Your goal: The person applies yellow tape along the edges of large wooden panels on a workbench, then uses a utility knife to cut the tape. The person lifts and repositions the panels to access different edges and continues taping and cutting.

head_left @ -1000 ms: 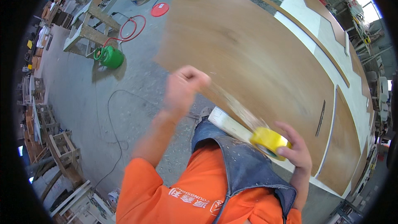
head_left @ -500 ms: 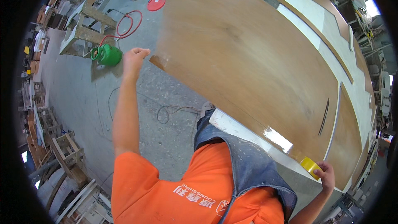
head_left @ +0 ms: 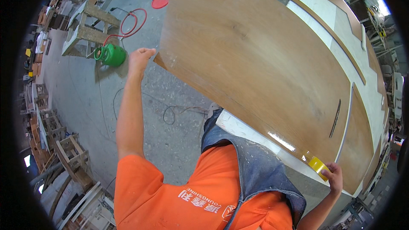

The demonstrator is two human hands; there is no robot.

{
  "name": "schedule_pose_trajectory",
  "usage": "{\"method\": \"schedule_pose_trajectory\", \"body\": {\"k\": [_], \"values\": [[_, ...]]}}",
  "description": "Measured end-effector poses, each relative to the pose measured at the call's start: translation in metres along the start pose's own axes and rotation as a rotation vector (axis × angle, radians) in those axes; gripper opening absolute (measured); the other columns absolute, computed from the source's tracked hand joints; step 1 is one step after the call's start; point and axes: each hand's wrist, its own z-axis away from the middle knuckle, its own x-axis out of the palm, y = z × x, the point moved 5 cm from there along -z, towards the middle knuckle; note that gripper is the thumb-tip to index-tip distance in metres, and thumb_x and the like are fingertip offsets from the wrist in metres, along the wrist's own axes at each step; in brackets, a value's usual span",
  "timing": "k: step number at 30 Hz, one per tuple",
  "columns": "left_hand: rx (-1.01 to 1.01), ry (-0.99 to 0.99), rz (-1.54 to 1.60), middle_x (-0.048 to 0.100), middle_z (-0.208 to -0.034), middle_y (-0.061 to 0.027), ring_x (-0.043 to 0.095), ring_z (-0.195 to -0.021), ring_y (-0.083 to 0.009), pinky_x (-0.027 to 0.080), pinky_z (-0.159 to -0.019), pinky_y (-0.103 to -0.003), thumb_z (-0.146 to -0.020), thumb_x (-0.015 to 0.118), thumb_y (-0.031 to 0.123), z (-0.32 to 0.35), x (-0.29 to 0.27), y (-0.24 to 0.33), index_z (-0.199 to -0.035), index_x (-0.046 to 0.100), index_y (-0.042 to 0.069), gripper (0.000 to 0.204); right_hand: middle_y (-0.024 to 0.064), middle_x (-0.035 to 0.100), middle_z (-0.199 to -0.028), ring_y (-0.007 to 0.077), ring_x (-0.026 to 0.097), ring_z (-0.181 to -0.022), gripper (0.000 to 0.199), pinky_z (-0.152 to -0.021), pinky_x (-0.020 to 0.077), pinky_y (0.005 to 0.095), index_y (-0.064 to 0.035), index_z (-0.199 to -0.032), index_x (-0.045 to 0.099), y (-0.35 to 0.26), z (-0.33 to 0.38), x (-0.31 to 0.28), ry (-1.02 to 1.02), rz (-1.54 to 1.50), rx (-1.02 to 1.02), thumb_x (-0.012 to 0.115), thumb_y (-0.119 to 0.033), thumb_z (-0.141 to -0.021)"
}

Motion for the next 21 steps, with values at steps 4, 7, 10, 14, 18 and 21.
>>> {"method": "schedule_pose_trajectory", "body": {"k": [4, 7, 10, 14, 18, 21], "values": [[-0.004, -0.004, 0.024, 0.062, -0.078, 0.0012, 0.052, -0.073, -0.0103, 0.041, -0.069, -0.029, -0.085, 0.08, 0.026, -0.001, 0.001, -0.001, -0.085, 0.075, 0.003, 0.023, 0.0058, 0.074, -0.094, 0.0146, 0.07, -0.083, 0.024, -0.077, 0.0554, 0.0284, 0.0002, -0.105, 0.068, -0.002, -0.001, 0.001, 0.0, -0.006, -0.003, 0.078, -0.004, -0.084], [-0.029, -0.014, 0.026, 0.062, -0.08, 0.0004, 0.054, -0.078, -0.0118, 0.042, -0.073, -0.029, -0.085, 0.081, 0.025, 0.002, 0.002, 0.003, -0.085, 0.075, 0.002, 0.023, 0.0058, 0.074, -0.094, 0.0146, 0.07, -0.083, 0.024, -0.077, 0.0553, 0.0285, 0.0004, -0.105, 0.068, -0.002, -0.001, 0.001, 0.006, 0.0, -0.004, 0.078, -0.004, -0.084], [-0.04, -0.007, 0.001, 0.062, -0.079, 0.0009, 0.054, -0.076, -0.0113, 0.042, -0.072, -0.029, -0.085, 0.081, 0.025, 0.003, 0.001, 0.002, -0.084, 0.075, 0.002, 0.023, 0.006, 0.074, -0.094, 0.0148, 0.07, -0.083, 0.025, -0.077, 0.0553, 0.0286, 0.0007, -0.106, 0.068, -0.005, -0.002, 0.003, 0.01, 0.023, -0.011, 0.078, -0.005, -0.084], [-0.018, -0.009, -0.015, 0.062, -0.078, 0.0014, 0.051, -0.072, -0.0102, 0.04, -0.068, -0.029, -0.084, 0.08, 0.027, 0.0, 0.001, -0.002, -0.087, 0.076, 0.003, 0.024, 0.0067, 0.074, -0.094, 0.0155, 0.07, -0.084, 0.027, -0.078, 0.0556, 0.0291, 0.0012, -0.107, 0.069, -0.002, -0.004, 0.004, 0.019, 0.024, -0.002, 0.078, -0.005, -0.083], [-0.018, -0.025, -0.099, 0.07, -0.086, -0.0039, 0.058, -0.081, -0.0138, 0.045, -0.076, -0.032, -0.084, 0.079, 0.028, -0.002, 0.0, 0.004, -0.094, 0.078, 0.001, 0.028, 0.0066, 0.074, -0.091, 0.0147, 0.069, -0.083, 0.024, -0.076, 0.0548, 0.0299, 0.0017, -0.103, 0.071, -0.004, -0.002, 0.01, 0.061, 0.089, -0.002, 0.078, -0.008, -0.082], [-0.047, -0.066, -0.158, 0.076, -0.098, -0.0097, 0.065, -0.092, -0.0174, 0.049, -0.086, -0.034, -0.085, 0.077, 0.03, -0.007, -0.002, 0.001, -0.103, 0.079, 0.0, 0.035, 0.006, 0.073, -0.087, 0.0135, 0.066, -0.079, 0.025, -0.073, 0.0531, 0.0303, 0.0027, -0.101, 0.073, -0.012, -0.006, 0.01, 0.076, 0.278, -0.008, 0.078, -0.013, -0.082]]}}
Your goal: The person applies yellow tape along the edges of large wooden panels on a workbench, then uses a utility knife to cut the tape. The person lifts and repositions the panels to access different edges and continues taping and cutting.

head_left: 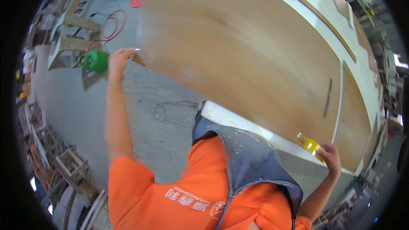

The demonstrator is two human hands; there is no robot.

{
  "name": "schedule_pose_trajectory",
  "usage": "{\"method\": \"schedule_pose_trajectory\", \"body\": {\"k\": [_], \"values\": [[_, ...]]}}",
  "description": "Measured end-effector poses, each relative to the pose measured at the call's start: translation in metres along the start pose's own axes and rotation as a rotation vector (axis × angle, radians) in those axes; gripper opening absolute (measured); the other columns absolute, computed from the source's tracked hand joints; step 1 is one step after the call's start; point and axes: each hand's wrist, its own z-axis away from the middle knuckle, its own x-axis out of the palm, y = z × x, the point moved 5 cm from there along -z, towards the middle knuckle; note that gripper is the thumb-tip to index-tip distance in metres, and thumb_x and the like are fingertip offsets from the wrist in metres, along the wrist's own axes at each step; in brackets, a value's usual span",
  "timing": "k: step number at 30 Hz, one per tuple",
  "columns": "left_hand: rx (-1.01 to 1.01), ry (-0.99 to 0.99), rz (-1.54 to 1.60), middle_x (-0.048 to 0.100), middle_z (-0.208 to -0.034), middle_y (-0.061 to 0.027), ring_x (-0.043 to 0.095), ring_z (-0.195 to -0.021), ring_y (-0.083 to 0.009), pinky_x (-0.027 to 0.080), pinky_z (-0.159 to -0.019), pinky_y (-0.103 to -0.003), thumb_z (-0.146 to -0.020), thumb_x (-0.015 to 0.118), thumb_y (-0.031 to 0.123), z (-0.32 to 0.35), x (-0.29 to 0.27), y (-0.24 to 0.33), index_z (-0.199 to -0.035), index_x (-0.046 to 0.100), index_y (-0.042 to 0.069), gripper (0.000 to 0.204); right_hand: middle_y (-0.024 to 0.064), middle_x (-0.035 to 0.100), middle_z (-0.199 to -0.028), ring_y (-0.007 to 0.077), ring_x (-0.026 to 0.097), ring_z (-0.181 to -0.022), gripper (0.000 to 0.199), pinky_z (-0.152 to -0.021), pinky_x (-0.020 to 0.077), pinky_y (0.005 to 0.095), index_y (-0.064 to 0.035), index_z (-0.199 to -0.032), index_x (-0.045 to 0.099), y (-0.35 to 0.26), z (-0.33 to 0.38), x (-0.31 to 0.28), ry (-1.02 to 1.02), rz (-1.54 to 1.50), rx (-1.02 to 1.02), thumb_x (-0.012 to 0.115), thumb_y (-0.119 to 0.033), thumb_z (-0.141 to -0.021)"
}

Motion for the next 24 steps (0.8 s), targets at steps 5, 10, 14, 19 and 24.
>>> {"method": "schedule_pose_trajectory", "body": {"k": [5, 10, 14, 19, 24], "values": [[0.007, -0.035, 0.052, 0.057, -0.075, 0.0068, 0.046, -0.065, -0.0062, 0.033, -0.058, -0.026, -0.088, 0.076, 0.029, -0.011, -0.003, -0.006, -0.092, 0.078, 0.008, 0.022, 0.0065, 0.073, -0.084, 0.0132, 0.064, -0.078, 0.034, -0.073, 0.0524, 0.0308, 0.0042, -0.102, 0.075, -0.019, -0.002, 0.01, -0.011, 0.055, 0.048, 0.08, -0.022, -0.082], [-0.007, -0.042, 0.056, 0.056, -0.075, 0.0064, 0.044, -0.065, -0.0067, 0.033, -0.059, -0.026, -0.092, 0.074, 0.032, -0.033, -0.005, -0.022, -0.098, 0.078, 0.008, 0.025, 0.0151, 0.076, -0.095, 0.0252, 0.072, -0.086, 0.044, -0.079, 0.0555, 0.0373, -0.0005, -0.107, 0.076, -0.021, -0.007, 0.01, 0.065, 0.303, -0.015, 0.08, -0.036, -0.081], [-0.027, -0.029, 0.091, 0.057, -0.077, 0.0078, 0.045, -0.066, -0.006, 0.033, -0.059, -0.026, -0.091, 0.077, 0.032, -0.056, -0.013, -0.05, -0.103, 0.078, 0.009, 0.026, 0.0174, 0.075, -0.097, 0.0296, 0.072, -0.091, 0.048, -0.079, 0.0562, 0.0411, -0.0035, -0.108, 0.076, -0.04, -0.005, 0.017, 0.104, 0.301, 0.107, 0.081, -0.042, -0.079], [-0.049, -0.083, 0.097, 0.057, -0.079, 0.0089, 0.045, -0.066, -0.0051, 0.032, -0.059, -0.024, -0.091, 0.078, 0.032, -0.069, -0.014, -0.055, -0.102, 0.077, 0.01, 0.024, 0.0198, 0.073, -0.094, 0.033, 0.072, -0.088, 0.049, -0.077, 0.0561, 0.0423, -0.0049, -0.107, 0.077, -0.053, -0.001, 0.024, 0.152, 0.378, 0.124, 0.081, -0.044, -0.079], [-0.064, -0.102, 0.183, 0.055, -0.074, 0.0102, 0.043, -0.061, -0.0027, 0.029, -0.055, -0.023, -0.092, 0.077, 0.032, -0.074, -0.016, -0.061, -0.093, 0.075, 0.012, 0.02, 0.0206, 0.073, -0.094, 0.0347, 0.071, -0.089, 0.049, -0.079, 0.0558, 0.044, -0.0051, -0.107, 0.077, -0.061, -0.007, 0.03, 0.146, 0.453, 0.138, 0.08, -0.046, -0.08]]}}
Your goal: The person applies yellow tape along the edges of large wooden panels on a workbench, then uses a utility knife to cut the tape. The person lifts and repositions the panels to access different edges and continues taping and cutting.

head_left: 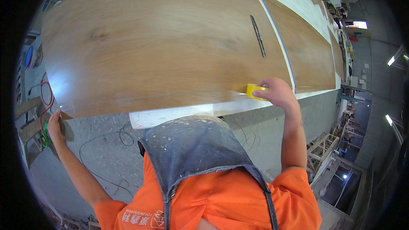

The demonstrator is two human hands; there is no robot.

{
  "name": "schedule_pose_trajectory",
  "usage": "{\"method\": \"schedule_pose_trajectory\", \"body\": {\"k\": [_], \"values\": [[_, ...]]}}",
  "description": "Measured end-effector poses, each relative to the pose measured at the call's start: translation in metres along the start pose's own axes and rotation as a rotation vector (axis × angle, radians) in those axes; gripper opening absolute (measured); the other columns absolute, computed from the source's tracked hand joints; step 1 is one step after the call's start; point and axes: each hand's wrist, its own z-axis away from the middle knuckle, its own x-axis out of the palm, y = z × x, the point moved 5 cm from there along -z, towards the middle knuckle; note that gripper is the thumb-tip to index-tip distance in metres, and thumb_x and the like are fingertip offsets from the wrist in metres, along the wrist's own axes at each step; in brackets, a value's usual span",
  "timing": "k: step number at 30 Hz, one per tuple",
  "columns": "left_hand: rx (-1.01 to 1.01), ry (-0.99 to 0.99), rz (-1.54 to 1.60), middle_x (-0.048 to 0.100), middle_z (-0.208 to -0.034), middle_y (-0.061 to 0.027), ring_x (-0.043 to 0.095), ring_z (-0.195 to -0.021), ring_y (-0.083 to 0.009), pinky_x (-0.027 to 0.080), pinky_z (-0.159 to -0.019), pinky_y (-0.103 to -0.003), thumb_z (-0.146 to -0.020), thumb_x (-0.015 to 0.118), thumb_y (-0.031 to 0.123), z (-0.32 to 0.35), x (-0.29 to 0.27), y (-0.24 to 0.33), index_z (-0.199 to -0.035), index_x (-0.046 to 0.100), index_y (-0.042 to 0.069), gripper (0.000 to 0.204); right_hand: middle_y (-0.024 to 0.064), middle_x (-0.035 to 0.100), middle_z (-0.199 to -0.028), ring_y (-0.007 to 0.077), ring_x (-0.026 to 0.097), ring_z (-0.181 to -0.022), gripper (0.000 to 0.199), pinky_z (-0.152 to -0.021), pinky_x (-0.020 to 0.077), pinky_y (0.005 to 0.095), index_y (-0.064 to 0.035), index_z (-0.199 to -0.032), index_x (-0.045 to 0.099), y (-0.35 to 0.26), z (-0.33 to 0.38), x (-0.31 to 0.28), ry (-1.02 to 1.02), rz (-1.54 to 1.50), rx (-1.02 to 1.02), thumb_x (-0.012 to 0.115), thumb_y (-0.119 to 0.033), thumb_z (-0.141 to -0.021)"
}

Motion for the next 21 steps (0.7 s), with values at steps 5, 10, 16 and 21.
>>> {"method": "schedule_pose_trajectory", "body": {"k": [5, 10, 16, 21], "values": [[0.002, -0.006, -0.023, 0.051, -0.069, 0.0111, 0.039, -0.055, -0.0026, 0.025, -0.051, -0.023, -0.092, 0.077, 0.035, 0.006, 0.002, 0.004, -0.082, 0.069, 0.015, 0.023, 0.0213, 0.073, -0.096, 0.0366, 0.071, -0.091, 0.049, -0.083, 0.0554, 0.0452, -0.006, -0.106, 0.077, -0.007, -0.004, 0.005, 0.042, 0.085, -0.051, 0.078, -0.048, -0.08], [-0.008, 0.014, -0.073, 0.053, -0.073, 0.0096, 0.04, -0.058, -0.003, 0.026, -0.052, -0.024, -0.092, 0.076, 0.039, 0.012, 0.001, 0.008, -0.089, 0.073, 0.013, 0.026, 0.0197, 0.074, -0.094, 0.0383, 0.071, -0.089, 0.044, -0.08, 0.056, 0.0469, -0.0057, -0.099, 0.076, -0.022, -0.009, 0.011, 0.05, 0.18, -0.058, 0.076, -0.046, -0.082], [-0.038, -0.021, -0.173, 0.068, -0.098, -0.0006, 0.059, -0.084, -0.0123, 0.044, -0.073, -0.029, -0.095, 0.068, 0.044, 0.002, -0.011, -0.002, -0.117, 0.075, 0.005, 0.045, 0.0195, 0.073, -0.09, 0.0391, 0.071, -0.087, 0.036, -0.078, 0.0564, 0.0492, -0.0043, -0.094, 0.071, -0.046, -0.016, 0.024, 0.136, 0.271, -0.125, 0.073, -0.039, -0.085], [0.354, 0.426, -0.862, 0.065, -0.137, -0.0211, 0.061, -0.124, -0.0368, 0.044, -0.108, -0.044, -0.099, 0.06, 0.047, 0.025, -0.009, 0.021, -0.139, 0.062, -0.001, 0.063, 0.019, 0.073, -0.088, 0.0397, 0.071, -0.086, 0.034, -0.077, 0.0562, 0.051, -0.0053, -0.095, 0.068, -0.06, -0.016, 0.033, 0.204, 0.28, -0.167, 0.074, -0.037, -0.085]]}}
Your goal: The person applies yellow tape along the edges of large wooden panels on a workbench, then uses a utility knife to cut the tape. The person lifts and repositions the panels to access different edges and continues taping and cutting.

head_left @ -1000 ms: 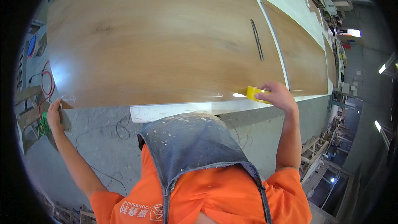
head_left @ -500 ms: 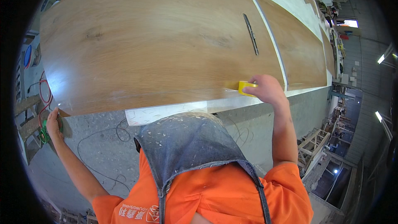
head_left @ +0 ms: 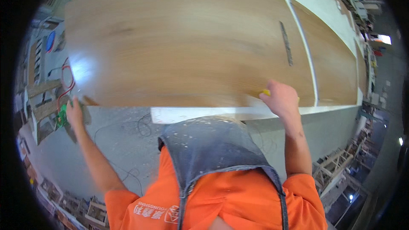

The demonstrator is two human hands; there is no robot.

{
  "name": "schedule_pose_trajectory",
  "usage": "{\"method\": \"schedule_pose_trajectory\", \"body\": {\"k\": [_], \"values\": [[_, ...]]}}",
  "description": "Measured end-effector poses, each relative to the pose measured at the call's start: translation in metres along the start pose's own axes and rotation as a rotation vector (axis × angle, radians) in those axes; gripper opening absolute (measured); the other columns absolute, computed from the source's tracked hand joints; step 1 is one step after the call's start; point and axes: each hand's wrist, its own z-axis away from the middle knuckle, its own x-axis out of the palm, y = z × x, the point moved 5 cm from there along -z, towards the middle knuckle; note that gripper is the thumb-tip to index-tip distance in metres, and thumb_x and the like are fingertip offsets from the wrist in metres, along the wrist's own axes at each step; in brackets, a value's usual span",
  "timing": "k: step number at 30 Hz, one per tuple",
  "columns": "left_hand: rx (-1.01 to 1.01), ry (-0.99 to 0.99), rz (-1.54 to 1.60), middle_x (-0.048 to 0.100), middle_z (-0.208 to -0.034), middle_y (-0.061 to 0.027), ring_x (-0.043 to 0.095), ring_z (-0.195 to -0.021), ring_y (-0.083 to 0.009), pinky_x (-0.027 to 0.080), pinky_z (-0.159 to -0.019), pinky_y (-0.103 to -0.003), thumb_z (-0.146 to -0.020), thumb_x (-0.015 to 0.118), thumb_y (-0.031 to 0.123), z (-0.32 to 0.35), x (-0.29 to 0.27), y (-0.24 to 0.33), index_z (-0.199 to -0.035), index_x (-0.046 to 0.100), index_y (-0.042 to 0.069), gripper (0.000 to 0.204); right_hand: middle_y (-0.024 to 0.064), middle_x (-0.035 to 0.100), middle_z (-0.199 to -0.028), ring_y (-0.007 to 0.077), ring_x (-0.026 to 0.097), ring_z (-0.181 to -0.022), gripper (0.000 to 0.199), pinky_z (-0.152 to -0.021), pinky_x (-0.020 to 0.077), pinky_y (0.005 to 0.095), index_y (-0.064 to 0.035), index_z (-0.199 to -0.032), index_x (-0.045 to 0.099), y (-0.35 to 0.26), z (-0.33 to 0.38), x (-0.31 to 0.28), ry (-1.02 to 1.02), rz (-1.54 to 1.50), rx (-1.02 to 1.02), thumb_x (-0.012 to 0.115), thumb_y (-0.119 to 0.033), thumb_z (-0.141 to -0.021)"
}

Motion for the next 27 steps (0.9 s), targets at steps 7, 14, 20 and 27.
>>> {"method": "schedule_pose_trajectory", "body": {"k": [7, 14, 20, 27], "values": [[0.629, 0.021, 0.255, 0.043, -0.155, -0.0221, 0.038, -0.142, -0.0452, 0.023, -0.119, -0.063, -0.088, 0.071, 0.045, 0.227, -0.022, 0.343, -0.153, 0.043, 0.002, 0.083, 0.0201, 0.074, -0.092, 0.0394, 0.072, -0.09, 0.037, -0.081, 0.0562, 0.0503, -0.0073, -0.103, 0.07, -0.006, -0.006, 0.002, -0.011, 0.063, 0.062, 0.075, -0.039, -0.086], [0.912, -0.285, 0.302, 0.029, -0.167, -0.02, 0.019, -0.157, -0.0393, 0.012, -0.124, -0.064, -0.097, 0.056, 0.053, 0.264, -0.002, 0.41, -0.157, 0.037, 0.001, 0.082, 0.0186, 0.075, -0.092, 0.0381, 0.072, -0.092, 0.037, -0.082, 0.0551, 0.0484, -0.0077, -0.105, 0.072, -0.004, -0.015, -0.003, -0.02, 0.096, 0.123, 0.077, -0.039, -0.085], [0.422, 0.068, 0.057, 0.043, -0.156, -0.0212, 0.034, -0.148, -0.0419, 0.024, -0.118, -0.066, -0.092, 0.063, 0.047, 0.086, -0.017, 0.255, -0.149, 0.045, 0.001, 0.076, 0.0181, 0.075, -0.091, 0.0388, 0.072, -0.089, 0.034, -0.08, 0.0546, 0.0483, -0.0083, -0.1, 0.072, 0.012, -0.017, 0.0, 0.076, 0.083, 0.101, 0.079, -0.037, -0.083], [-0.075, 0.334, -0.368, 0.047, -0.153, -0.0259, 0.043, -0.142, -0.0453, 0.033, -0.113, -0.064, -0.1, 0.056, 0.054, -0.059, -0.043, 0.045, -0.146, 0.047, -0.001, 0.072, 0.0173, 0.074, -0.087, 0.0389, 0.071, -0.083, 0.034, -0.075, 0.054, 0.0486, -0.0101, -0.098, 0.073, 0.025, -0.018, 0.012, 0.111, 0.106, 0.084, 0.079, -0.04, -0.082]]}}
